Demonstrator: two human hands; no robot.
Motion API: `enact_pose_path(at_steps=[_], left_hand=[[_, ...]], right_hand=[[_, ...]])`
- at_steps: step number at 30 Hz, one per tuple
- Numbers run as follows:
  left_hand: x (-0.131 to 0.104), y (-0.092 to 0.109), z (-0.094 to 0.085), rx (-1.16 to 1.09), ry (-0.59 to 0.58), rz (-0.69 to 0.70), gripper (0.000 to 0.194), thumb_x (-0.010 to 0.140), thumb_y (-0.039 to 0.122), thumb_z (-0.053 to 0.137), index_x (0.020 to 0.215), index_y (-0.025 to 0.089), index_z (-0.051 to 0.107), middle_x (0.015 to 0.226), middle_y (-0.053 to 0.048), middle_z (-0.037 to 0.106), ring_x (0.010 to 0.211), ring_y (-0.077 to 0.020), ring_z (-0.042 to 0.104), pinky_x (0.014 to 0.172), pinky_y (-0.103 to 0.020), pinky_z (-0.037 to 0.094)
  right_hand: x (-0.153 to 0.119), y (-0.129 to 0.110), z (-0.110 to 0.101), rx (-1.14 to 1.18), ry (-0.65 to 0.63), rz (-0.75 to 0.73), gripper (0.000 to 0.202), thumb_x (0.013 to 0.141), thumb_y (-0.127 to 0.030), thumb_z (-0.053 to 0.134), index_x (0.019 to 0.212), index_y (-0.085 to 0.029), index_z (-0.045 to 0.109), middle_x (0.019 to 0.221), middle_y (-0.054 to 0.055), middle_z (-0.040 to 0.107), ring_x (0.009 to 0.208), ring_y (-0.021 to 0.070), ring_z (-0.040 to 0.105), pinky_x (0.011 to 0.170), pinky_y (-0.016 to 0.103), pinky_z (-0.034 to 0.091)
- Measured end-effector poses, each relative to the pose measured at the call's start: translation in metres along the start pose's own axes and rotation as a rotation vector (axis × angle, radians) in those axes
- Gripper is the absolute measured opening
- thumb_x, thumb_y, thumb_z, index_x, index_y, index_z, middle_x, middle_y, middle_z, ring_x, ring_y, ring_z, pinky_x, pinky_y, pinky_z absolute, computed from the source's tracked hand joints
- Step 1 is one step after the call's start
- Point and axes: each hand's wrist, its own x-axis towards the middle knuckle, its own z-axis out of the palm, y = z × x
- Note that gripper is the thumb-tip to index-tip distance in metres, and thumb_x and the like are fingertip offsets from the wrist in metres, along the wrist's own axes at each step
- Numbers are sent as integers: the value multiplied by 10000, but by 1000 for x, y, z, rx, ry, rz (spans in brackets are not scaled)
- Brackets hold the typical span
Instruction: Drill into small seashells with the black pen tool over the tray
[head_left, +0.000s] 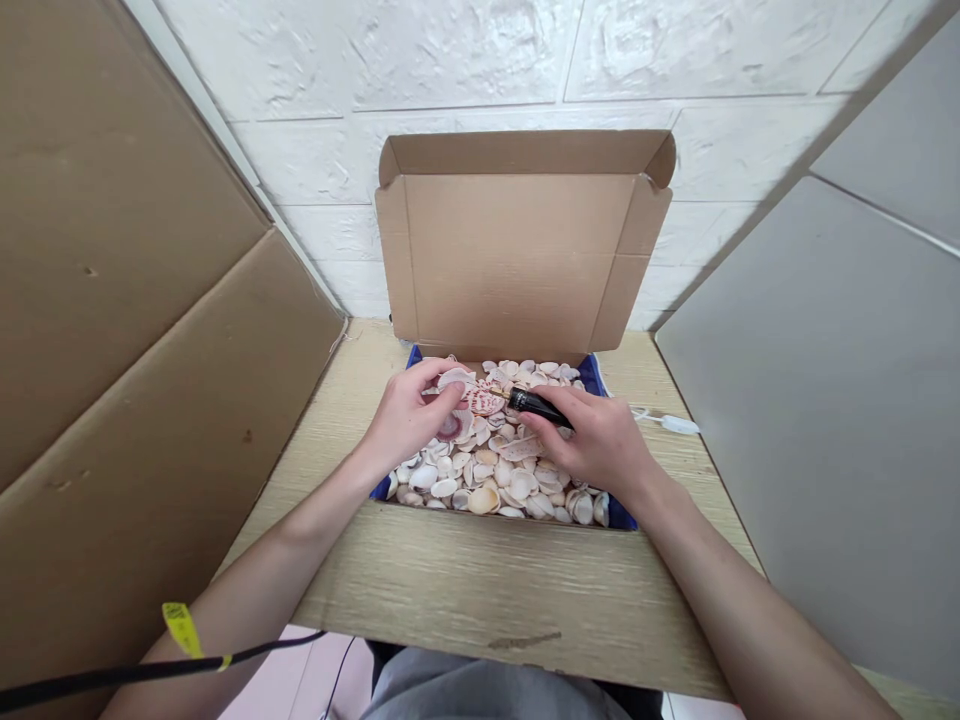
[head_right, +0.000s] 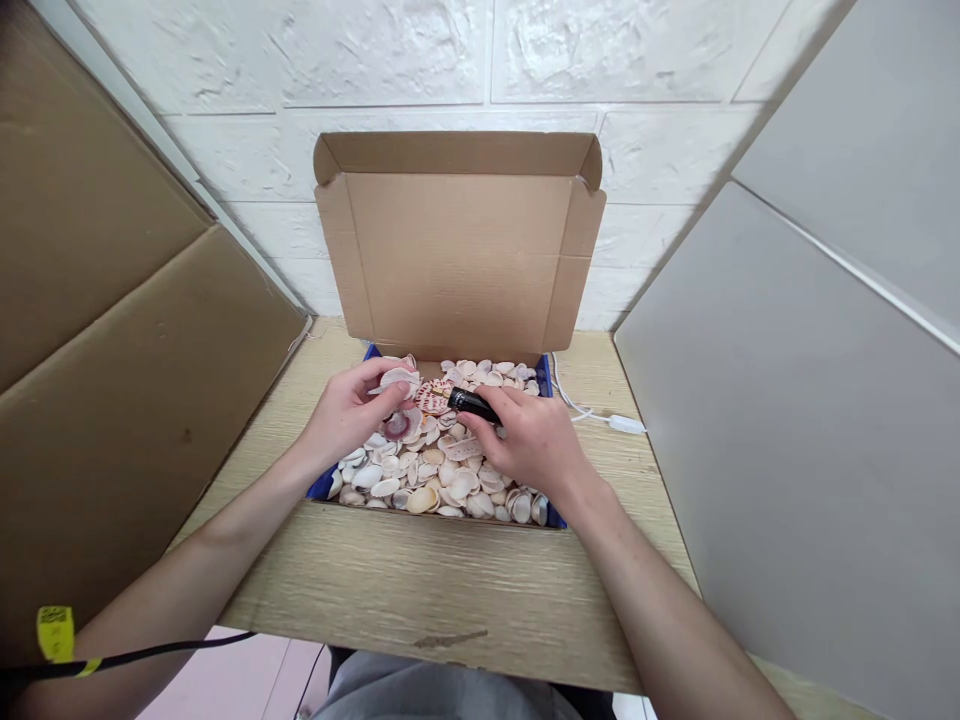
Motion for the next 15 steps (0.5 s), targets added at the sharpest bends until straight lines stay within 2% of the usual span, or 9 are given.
enact_pose_path(at_steps=[2,5,8,12,15], left_hand=[[-1,4,2,-112,-49,-108,253,837,364,644,988,160,643,804,-38,667,720,-181,669,480,-214,487],[-2,7,2,-191,-84,-124,303,820,393,673,1008,167,600,784,-35,685,687,-180,672,425,-191,425],[0,8,1,-213,-97,-112,349,817,427,688,1030,169,591,843,-47,713,723,-175,687,512,-206,482],[3,9,-1,-286,-85,-124,385,847,527,620,962,160,622,843,-41,696,726,-169,678,684,-289,564],[5,9,-2,-337,-105,-146,389,823,529,653,941,160,623,836,-31,683,748,-174,673,772,-341,578]], right_hand=[[0,0,0,-17,-2,10,346,935,-467,497,1039,-194,682,940,74,757,757,198,707,609,288,497],[0,1,2,-39,34,30,341,930,-471,508,1018,-192,686,909,65,757,733,200,703,593,290,483],[0,1,2,-49,70,34,337,929,-467,513,1018,-190,683,896,62,757,728,203,704,589,290,474],[0,2,2,-37,44,32,342,933,-472,503,1030,-196,679,907,64,756,746,201,703,599,288,473],[-1,2,2,-40,40,38,349,929,-481,505,1030,-198,683,916,69,755,745,200,701,597,288,474]])
